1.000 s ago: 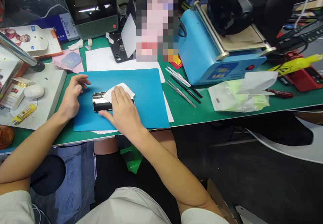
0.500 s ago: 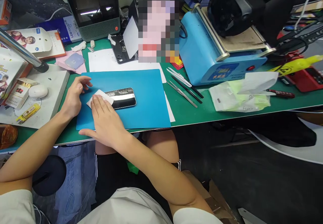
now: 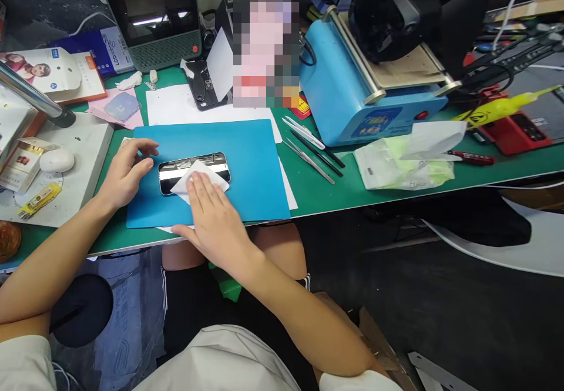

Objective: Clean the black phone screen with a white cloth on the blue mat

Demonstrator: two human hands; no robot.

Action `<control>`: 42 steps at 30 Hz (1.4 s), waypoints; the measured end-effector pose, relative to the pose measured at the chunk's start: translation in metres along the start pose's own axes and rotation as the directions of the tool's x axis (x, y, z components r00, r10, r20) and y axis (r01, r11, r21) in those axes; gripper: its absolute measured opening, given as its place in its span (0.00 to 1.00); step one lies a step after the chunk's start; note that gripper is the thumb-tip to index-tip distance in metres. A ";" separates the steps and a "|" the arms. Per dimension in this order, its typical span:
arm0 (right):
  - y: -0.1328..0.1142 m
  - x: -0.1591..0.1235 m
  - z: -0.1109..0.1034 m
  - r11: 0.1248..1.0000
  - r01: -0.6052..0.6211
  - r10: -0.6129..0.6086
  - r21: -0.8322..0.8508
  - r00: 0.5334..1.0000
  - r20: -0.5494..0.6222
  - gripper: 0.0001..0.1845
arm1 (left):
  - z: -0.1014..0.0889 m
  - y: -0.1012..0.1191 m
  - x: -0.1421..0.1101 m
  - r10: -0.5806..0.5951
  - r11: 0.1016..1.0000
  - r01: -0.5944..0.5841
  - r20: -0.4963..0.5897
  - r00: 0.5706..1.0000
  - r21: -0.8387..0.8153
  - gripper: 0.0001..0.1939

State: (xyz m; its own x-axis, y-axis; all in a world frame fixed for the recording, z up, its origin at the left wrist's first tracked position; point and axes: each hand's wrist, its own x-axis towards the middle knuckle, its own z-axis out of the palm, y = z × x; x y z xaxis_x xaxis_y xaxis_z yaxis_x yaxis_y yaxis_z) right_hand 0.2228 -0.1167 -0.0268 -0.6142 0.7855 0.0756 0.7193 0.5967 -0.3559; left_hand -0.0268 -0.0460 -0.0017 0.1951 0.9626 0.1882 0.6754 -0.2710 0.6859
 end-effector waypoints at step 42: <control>-0.024 0.027 -0.001 0.986 0.165 -0.166 0.016 0.984 0.067 0.61 | 0.009 -0.010 0.001 -0.035 0.995 0.024 -0.108 0.993 -0.098 0.24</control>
State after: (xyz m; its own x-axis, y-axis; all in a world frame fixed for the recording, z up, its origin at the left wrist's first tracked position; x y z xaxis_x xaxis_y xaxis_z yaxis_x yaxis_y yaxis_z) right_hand 0.1890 -0.1099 -0.0151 -0.7456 0.6627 0.0708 0.6025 0.7156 -0.3534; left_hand -0.0263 -0.0425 -0.0147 0.0930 0.9666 0.2390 0.6067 -0.2454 0.7562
